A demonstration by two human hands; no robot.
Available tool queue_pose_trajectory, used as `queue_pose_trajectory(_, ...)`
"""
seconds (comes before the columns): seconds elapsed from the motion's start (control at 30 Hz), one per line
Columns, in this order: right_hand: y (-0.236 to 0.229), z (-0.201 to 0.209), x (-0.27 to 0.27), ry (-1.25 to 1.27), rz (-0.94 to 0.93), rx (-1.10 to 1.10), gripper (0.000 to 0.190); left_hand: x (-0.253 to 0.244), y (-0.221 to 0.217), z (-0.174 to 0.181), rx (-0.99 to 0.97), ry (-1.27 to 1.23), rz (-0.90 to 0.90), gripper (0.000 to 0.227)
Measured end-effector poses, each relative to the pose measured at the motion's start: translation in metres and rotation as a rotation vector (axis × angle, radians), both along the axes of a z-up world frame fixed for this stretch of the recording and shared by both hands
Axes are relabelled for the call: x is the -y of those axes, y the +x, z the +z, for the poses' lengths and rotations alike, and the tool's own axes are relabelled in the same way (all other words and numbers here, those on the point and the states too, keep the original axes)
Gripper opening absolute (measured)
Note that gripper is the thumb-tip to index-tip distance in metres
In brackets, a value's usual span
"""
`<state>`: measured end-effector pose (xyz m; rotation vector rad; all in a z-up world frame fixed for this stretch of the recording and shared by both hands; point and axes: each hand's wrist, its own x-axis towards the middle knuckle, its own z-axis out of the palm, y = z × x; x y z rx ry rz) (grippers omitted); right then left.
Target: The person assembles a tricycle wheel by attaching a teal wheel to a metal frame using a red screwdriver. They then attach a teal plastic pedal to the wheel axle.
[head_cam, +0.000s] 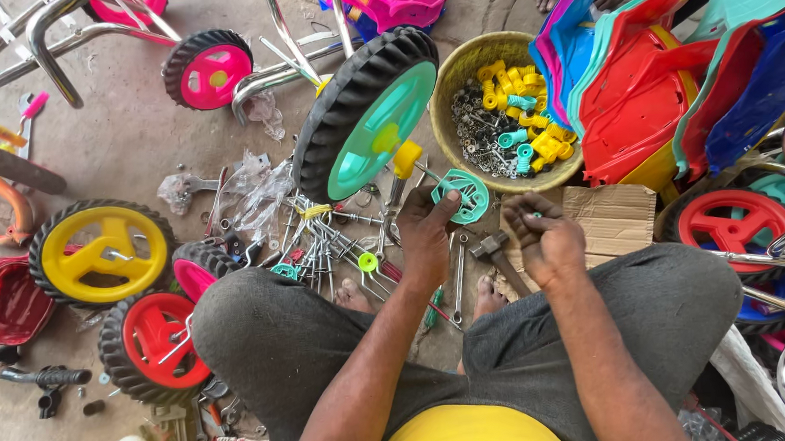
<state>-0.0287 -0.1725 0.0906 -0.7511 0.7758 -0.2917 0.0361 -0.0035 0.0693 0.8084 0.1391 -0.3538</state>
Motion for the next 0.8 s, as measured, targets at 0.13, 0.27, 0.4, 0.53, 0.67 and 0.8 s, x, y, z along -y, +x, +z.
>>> queue_pose_trajectory(0.13,-0.006,-0.008,-0.008,-0.009,0.084,0.177,0.023,-0.001,-0.004,0.011,-0.025,-0.023,-0.032,0.031)
queue_pose_trajectory(0.27,-0.008,0.002,-0.009,-0.097,0.098,0.211,0.023,0.001,-0.003,0.019,-0.019,-0.014,-0.051,0.032)
queue_pose_trajectory(0.4,-0.012,0.021,-0.011,-0.317,0.131,0.164,0.024,0.002,-0.004,0.022,-0.015,0.106,-0.016,0.030)
queue_pose_trajectory(0.53,-0.010,0.047,-0.007,-0.754,0.347,0.153,0.018,-0.001,-0.010,0.022,0.018,0.141,0.019,0.029)
queue_pose_trajectory(0.67,0.012,0.069,-0.001,-0.996,0.696,0.190,0.014,-0.008,-0.015,0.027,-0.001,0.149,0.016,0.030)
queue_pose_trajectory(0.8,0.028,0.080,-0.004,-1.178,0.860,0.207,0.017,-0.014,-0.018,0.034,0.001,0.104,0.014,0.031)
